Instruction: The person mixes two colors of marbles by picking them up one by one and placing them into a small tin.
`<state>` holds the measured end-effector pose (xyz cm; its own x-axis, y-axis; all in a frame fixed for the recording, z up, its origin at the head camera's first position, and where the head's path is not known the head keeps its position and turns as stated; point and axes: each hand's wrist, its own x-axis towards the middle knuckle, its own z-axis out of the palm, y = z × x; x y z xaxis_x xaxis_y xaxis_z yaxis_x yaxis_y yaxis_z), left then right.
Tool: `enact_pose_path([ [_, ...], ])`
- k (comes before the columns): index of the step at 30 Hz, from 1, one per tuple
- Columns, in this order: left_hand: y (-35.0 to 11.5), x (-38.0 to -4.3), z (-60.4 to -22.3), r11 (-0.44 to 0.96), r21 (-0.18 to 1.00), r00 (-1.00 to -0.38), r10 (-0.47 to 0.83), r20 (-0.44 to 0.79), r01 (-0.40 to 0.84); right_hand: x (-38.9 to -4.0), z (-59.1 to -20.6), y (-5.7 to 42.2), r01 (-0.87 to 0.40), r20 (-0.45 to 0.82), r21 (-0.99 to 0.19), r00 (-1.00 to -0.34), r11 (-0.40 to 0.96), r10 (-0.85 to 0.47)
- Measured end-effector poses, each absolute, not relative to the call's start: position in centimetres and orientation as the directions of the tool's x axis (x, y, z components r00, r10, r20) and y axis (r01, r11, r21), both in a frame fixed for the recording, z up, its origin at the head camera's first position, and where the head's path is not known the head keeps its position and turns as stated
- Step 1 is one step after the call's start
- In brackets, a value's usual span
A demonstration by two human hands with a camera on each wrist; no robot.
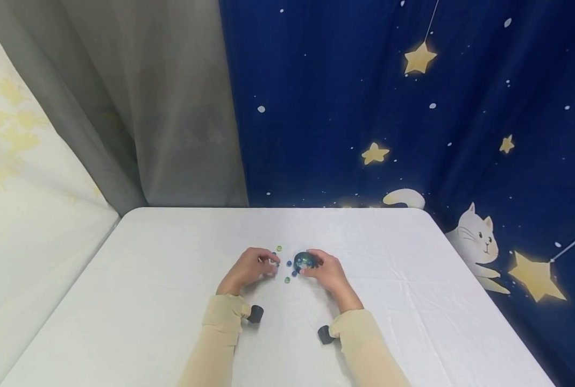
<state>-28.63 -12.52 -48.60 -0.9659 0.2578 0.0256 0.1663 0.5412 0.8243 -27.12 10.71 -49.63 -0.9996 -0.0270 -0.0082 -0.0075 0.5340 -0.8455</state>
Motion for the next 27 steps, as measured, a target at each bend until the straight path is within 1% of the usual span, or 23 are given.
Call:
enact_pose_path([
  [7,-12.4,-28.8,-48.2,0.479,0.859,-0.968,0.242,0.072,0.184,-27.1,-49.7,10.7,-0.014,-0.002,-0.843,-1.000,0.537,-0.030],
  [11,-12.1,-28.8,-48.0,0.463,0.868,-0.969,0.238,0.074,0.180,-27.0,-49.5,10.7,-0.015,-0.001,-0.844,-1.000,0.535,-0.030],
  [18,-11.3,-28.7,-47.8,0.431,0.877,-0.962,0.251,0.109,0.212,-27.0,-49.4,10.8,-0.030,0.010,-0.845,-0.999,0.533,-0.040],
  [27,-10.1,-29.0,-48.1,0.399,0.886,-0.963,0.216,0.160,0.237,-27.1,-49.5,10.7,-0.026,0.004,-0.845,-0.999,0.533,-0.043],
])
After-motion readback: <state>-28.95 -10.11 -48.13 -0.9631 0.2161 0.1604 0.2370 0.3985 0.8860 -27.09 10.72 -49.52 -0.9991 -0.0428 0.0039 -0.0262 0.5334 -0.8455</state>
